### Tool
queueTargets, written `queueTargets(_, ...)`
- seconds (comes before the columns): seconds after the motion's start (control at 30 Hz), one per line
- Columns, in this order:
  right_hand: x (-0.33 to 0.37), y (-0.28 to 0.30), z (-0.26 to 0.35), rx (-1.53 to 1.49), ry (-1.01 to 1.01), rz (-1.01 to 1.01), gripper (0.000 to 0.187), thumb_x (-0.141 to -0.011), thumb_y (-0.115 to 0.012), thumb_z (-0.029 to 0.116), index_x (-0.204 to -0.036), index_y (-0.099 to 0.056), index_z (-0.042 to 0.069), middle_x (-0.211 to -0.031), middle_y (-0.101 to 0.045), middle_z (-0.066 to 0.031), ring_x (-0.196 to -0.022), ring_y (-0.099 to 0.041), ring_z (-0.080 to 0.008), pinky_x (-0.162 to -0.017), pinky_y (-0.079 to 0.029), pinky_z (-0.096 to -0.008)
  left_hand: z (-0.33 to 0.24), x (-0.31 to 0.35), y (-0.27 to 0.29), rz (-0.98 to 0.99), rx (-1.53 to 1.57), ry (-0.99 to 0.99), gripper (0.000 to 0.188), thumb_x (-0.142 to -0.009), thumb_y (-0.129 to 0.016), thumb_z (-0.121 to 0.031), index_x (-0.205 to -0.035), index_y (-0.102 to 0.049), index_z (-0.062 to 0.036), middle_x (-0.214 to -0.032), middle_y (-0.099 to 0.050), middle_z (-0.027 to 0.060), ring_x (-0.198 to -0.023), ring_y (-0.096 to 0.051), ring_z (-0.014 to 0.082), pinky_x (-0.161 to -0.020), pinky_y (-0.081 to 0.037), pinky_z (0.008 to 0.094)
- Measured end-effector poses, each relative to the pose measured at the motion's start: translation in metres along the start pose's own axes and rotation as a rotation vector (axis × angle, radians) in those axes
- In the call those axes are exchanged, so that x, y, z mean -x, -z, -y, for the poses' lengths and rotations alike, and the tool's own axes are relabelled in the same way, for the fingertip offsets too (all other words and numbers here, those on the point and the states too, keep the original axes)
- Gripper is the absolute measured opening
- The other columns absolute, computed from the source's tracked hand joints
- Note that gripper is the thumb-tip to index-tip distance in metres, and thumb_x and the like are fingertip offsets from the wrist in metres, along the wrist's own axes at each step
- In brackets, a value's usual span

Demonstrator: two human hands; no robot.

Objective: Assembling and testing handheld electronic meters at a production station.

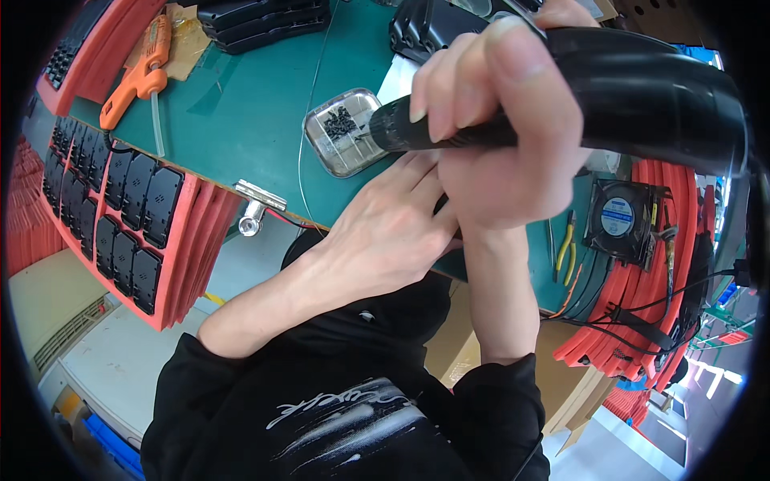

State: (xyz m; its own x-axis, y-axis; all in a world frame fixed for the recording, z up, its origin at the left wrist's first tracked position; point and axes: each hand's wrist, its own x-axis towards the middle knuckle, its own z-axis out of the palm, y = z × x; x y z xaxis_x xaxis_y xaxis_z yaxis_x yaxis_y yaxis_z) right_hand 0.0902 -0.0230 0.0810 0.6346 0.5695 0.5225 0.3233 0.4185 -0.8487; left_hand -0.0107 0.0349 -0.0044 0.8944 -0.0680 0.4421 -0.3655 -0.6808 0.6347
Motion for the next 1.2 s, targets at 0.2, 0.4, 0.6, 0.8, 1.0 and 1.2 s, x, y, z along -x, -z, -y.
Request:
queueTargets(0.2,0.005,0.012,0.002,-0.178,0.096,0.007,0.033,-0.103,-0.047,0.024,-0.127,-0.052,0.001,-0.070,-0.046,-0.0013,-0.057,-0.045,-0.0141,-0.060,-0.041,-0.0339,0.005,0.003,-0.002,0.004,-0.017,-0.016,0.042,-0.073,-0.072,-0.006,-0.113,-0.065,0.0061,-0.114,-0.060,0.0219,-0.116,-0.058,0.0392,-0.102,-0.049,0.0498)
queueTargets(0.4,0.011,0.035,0.016,-0.351,0.197,0.010,0.033,-0.103,-0.049,0.025,-0.125,-0.052,0.000,-0.070,-0.049,0.0001,-0.058,-0.047,-0.0125,-0.060,-0.042,-0.0332,-0.004,-0.003,0.003,-0.080,0.018,0.002,0.039,-0.071,-0.079,-0.003,-0.108,-0.068,0.0042,-0.117,-0.063,0.0195,-0.116,-0.060,0.0369,-0.104,-0.050,0.0488)
queueTargets(0.6,0.036,0.055,0.056,-0.412,0.186,-0.122,0.031,-0.097,-0.061,0.024,-0.117,-0.052,0.002,-0.069,-0.053,0.0015,-0.057,-0.050,-0.0090,-0.059,-0.043,-0.0291,0.009,0.001,0.002,-0.310,0.298,-0.044,0.033,-0.066,-0.087,-0.001,-0.095,-0.072,0.0003,-0.109,-0.072,0.0140,-0.106,-0.068,0.0360,-0.104,-0.051,0.0504)
queueTargets(0.8,0.054,0.061,0.062,-0.355,0.163,-0.139,0.031,-0.094,-0.067,0.023,-0.113,-0.050,0.006,-0.066,-0.055,0.0001,-0.055,-0.054,-0.0098,-0.061,-0.048,-0.0272,0.009,0.002,0.009,-0.358,0.321,0.011,0.030,-0.064,-0.087,0.003,-0.092,-0.075,-0.0009,-0.106,-0.073,0.0116,-0.107,-0.069,0.0322,-0.106,-0.049,0.0540)
queueTargets(1.0,0.056,0.058,0.059,-0.374,0.156,-0.120,0.032,-0.094,-0.068,0.024,-0.114,-0.049,0.006,-0.066,-0.056,-0.0003,-0.056,-0.056,-0.0111,-0.061,-0.049,-0.0283,0.010,0.002,0.011,-0.366,0.296,-0.011,0.026,-0.064,-0.085,0.005,-0.087,-0.077,-0.0018,-0.104,-0.073,0.0109,-0.107,-0.069,0.0315,-0.108,-0.047,0.0546)
queueTargets(1.2,0.057,0.058,0.058,-0.369,0.160,-0.125,0.033,-0.095,-0.068,0.024,-0.115,-0.050,0.005,-0.066,-0.056,-0.0006,-0.056,-0.056,-0.0117,-0.061,-0.049,-0.0280,0.010,0.002,0.010,-0.404,0.237,0.004,0.023,-0.064,-0.086,0.004,-0.081,-0.074,-0.0033,-0.101,-0.072,0.0073,-0.102,-0.070,0.0295,-0.106,-0.050,0.0536)
